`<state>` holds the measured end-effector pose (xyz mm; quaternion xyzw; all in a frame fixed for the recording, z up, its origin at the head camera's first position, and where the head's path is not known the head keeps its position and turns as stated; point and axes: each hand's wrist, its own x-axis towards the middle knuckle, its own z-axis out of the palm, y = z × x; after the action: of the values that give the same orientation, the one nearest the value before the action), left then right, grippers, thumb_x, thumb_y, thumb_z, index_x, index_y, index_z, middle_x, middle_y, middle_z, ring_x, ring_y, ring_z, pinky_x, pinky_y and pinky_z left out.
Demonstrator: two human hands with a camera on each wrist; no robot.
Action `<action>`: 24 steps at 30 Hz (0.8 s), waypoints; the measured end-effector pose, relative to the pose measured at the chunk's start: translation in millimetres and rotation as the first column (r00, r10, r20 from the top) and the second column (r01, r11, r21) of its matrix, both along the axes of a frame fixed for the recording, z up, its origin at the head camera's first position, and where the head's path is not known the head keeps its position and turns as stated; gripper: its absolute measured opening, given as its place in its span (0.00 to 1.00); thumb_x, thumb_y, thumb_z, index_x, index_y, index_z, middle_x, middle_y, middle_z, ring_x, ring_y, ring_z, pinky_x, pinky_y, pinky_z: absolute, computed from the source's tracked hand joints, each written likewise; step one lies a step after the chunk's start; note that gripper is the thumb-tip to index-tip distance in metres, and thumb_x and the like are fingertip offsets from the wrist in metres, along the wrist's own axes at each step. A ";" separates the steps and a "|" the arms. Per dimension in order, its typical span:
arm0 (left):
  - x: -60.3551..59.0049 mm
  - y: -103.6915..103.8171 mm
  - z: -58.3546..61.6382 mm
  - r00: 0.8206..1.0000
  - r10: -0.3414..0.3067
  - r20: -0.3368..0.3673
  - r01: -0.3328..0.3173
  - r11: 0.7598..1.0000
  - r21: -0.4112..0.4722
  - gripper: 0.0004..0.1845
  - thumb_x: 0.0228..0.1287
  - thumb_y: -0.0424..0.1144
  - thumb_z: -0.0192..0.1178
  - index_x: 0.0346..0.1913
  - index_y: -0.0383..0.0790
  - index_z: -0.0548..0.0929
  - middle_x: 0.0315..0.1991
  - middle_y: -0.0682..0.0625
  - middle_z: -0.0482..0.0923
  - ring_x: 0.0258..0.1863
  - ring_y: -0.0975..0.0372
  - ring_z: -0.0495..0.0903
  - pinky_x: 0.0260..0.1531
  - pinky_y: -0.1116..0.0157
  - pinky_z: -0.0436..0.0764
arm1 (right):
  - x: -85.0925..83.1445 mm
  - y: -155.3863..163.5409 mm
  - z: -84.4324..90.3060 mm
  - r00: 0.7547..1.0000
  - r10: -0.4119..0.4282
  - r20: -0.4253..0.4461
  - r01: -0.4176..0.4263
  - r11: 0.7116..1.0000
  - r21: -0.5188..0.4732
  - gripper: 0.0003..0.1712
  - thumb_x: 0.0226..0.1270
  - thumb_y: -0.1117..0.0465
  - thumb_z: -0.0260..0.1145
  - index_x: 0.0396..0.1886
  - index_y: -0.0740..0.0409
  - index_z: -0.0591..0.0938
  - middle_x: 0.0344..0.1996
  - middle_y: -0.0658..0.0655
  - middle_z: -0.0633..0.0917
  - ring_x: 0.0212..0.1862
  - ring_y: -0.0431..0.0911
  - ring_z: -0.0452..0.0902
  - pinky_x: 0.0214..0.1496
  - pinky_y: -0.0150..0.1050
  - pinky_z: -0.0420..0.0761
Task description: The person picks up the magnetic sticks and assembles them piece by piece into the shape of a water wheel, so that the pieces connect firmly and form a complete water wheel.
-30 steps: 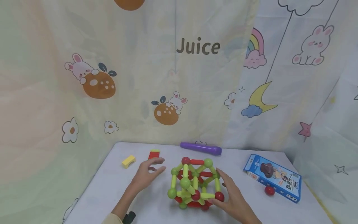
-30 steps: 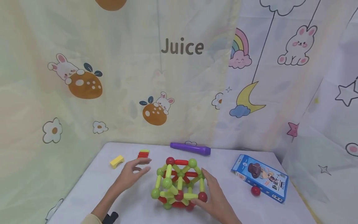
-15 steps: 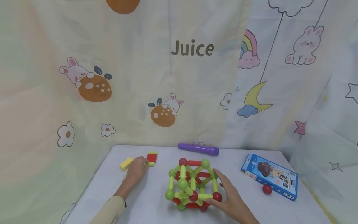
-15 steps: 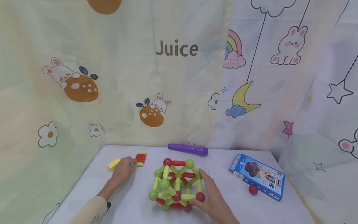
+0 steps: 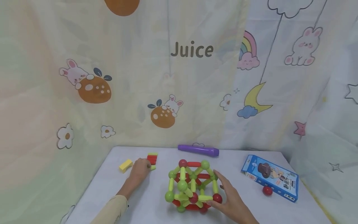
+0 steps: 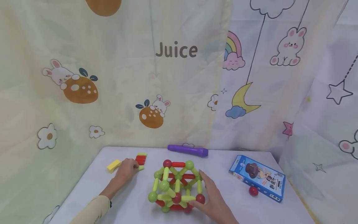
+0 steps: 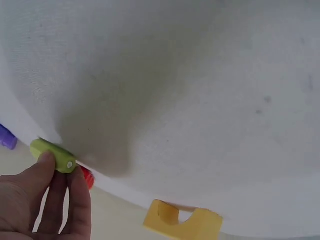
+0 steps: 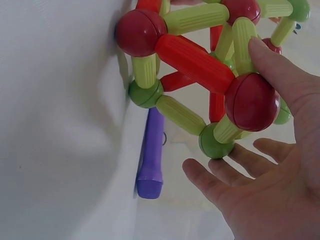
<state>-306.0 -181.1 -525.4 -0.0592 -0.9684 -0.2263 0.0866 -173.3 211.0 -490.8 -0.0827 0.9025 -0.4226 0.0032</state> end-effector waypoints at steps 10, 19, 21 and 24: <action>15.3 3.4 8.5 0.995 -0.031 0.093 0.030 1.000 0.010 0.04 0.57 0.24 0.78 0.35 0.33 0.94 0.35 0.45 0.91 0.35 0.59 0.84 0.43 0.55 0.89 | 2.4 3.2 -0.1 1.000 0.015 0.018 -0.015 1.000 -0.022 0.65 0.55 0.46 0.87 0.86 0.47 0.60 0.82 0.60 0.67 0.75 0.65 0.71 0.64 0.61 0.83; 45.0 11.8 10.0 0.994 -0.066 0.091 0.066 0.998 0.002 0.05 0.55 0.25 0.80 0.31 0.35 0.94 0.29 0.48 0.89 0.30 0.63 0.81 0.37 0.58 0.89 | 1.4 0.3 -0.5 1.000 0.009 0.026 -0.008 1.000 -0.016 0.65 0.56 0.44 0.87 0.87 0.47 0.59 0.82 0.60 0.66 0.75 0.64 0.70 0.65 0.61 0.83; 52.5 13.6 9.5 0.993 -0.079 0.094 0.079 0.997 -0.003 0.05 0.55 0.26 0.81 0.30 0.36 0.94 0.27 0.50 0.88 0.29 0.64 0.81 0.36 0.59 0.89 | 1.5 0.1 -0.8 0.999 0.011 0.032 -0.010 1.000 -0.019 0.65 0.56 0.44 0.87 0.87 0.47 0.59 0.82 0.61 0.66 0.75 0.65 0.70 0.64 0.61 0.83; 63.9 17.1 10.2 0.988 -0.099 0.117 0.101 0.995 -0.007 0.05 0.55 0.27 0.81 0.29 0.37 0.94 0.27 0.52 0.88 0.29 0.65 0.81 0.37 0.60 0.89 | 1.5 -0.4 -1.0 0.999 0.012 0.040 -0.011 1.000 -0.018 0.65 0.56 0.44 0.86 0.87 0.46 0.59 0.82 0.61 0.66 0.74 0.65 0.71 0.64 0.61 0.83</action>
<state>-242.1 -164.0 -515.3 -0.0950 -0.9690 -0.2272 0.0183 -171.8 210.6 -491.7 -0.0794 0.8980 -0.4322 0.0232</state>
